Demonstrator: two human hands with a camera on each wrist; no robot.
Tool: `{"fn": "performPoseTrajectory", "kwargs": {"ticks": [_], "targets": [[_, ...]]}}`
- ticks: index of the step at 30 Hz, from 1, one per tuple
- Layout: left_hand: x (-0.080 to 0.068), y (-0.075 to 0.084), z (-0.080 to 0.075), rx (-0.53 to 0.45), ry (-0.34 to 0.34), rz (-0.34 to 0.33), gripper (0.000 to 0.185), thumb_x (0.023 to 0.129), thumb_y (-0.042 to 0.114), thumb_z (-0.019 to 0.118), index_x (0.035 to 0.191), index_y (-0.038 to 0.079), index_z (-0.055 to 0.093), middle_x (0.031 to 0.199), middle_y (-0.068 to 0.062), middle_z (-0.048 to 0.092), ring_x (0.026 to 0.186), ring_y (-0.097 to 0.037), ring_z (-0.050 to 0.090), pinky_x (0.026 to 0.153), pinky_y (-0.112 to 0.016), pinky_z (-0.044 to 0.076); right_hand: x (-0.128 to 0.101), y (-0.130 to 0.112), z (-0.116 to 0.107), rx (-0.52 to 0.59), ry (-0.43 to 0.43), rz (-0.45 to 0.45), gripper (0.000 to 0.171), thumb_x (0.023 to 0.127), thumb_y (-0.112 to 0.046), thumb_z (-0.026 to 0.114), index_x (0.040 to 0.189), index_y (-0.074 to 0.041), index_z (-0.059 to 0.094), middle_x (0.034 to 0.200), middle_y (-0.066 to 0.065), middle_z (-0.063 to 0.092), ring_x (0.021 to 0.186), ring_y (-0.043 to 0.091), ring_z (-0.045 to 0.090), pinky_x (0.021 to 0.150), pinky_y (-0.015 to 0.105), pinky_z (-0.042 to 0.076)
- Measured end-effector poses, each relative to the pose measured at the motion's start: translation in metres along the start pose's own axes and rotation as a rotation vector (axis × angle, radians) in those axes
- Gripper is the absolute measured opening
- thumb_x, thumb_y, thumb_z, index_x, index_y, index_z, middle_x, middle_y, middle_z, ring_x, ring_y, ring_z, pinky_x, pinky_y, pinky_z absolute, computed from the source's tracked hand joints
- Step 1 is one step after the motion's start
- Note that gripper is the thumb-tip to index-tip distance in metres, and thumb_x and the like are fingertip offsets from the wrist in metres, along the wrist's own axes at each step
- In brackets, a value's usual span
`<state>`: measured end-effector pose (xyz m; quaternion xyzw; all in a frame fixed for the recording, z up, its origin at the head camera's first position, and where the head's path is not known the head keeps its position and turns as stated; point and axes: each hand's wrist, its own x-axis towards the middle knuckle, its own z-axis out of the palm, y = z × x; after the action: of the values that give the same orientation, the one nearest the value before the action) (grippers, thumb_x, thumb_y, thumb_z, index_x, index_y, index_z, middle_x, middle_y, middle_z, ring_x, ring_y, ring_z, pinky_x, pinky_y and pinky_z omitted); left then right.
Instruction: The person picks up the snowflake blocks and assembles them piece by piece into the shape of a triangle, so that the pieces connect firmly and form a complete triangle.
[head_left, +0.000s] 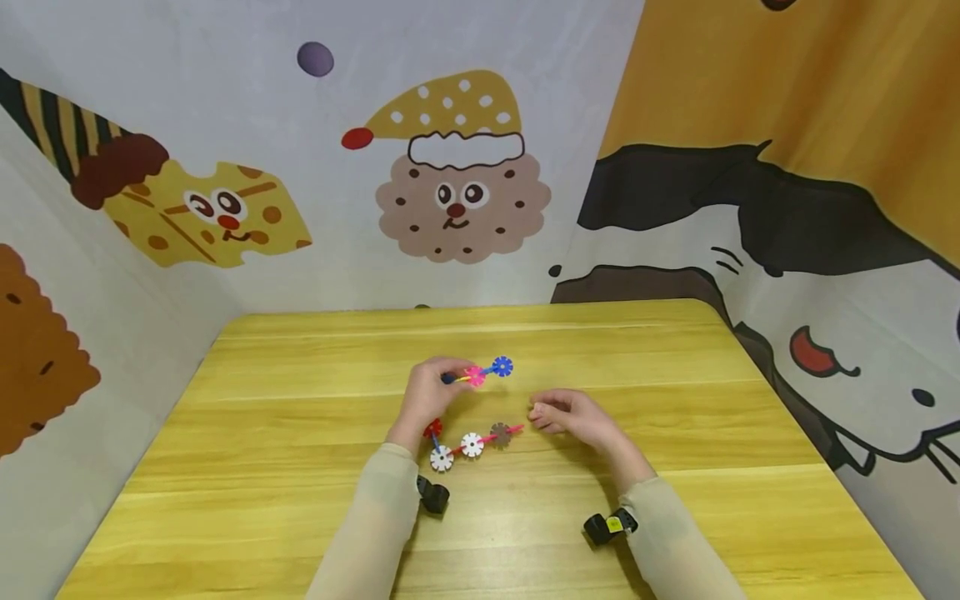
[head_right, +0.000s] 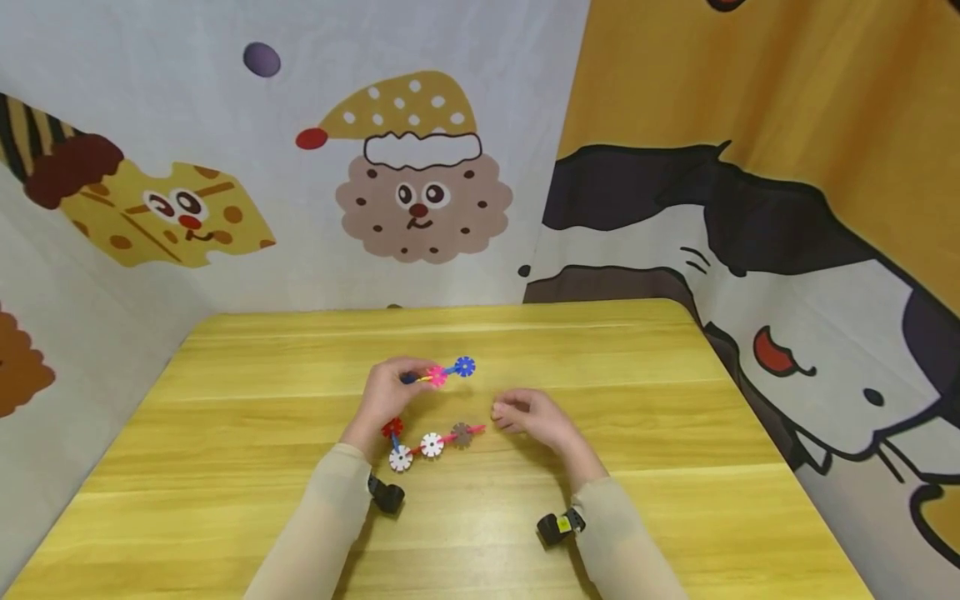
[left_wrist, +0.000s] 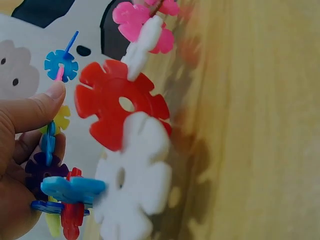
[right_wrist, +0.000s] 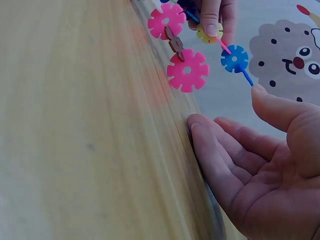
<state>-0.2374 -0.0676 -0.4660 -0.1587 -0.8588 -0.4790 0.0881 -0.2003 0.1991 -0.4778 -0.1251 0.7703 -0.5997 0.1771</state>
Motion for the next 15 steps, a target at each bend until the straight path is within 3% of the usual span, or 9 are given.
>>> {"fn": "performPoseTrajectory", "kwargs": {"ticks": [6, 15], "targets": [[-0.001, -0.003, -0.007, -0.02, 0.061, -0.068, 0.029, 0.072, 0.014, 0.08, 0.1, 0.015, 0.072, 0.087, 0.002, 0.066, 0.081, -0.014, 0.06, 0.073, -0.03, 0.051, 0.0, -0.001, 0.007, 0.037, -0.033, 0.006, 0.043, 0.095, -0.015, 0.053, 0.124, 0.015, 0.045, 0.107, 0.027, 0.06, 0.093, 0.034, 0.062, 0.081, 0.038, 0.052], [-0.001, -0.004, -0.007, -0.055, 0.123, -0.089, 0.028, 0.072, 0.01, 0.079, 0.099, 0.012, 0.072, 0.085, 0.0, 0.067, 0.078, -0.015, 0.06, 0.071, -0.032, 0.05, 0.009, -0.002, 0.026, 0.118, -0.07, -0.003, 0.049, 0.093, -0.018, 0.057, 0.125, 0.017, 0.042, 0.109, 0.027, 0.059, 0.097, 0.034, 0.061, 0.083, 0.038, 0.05]]}}
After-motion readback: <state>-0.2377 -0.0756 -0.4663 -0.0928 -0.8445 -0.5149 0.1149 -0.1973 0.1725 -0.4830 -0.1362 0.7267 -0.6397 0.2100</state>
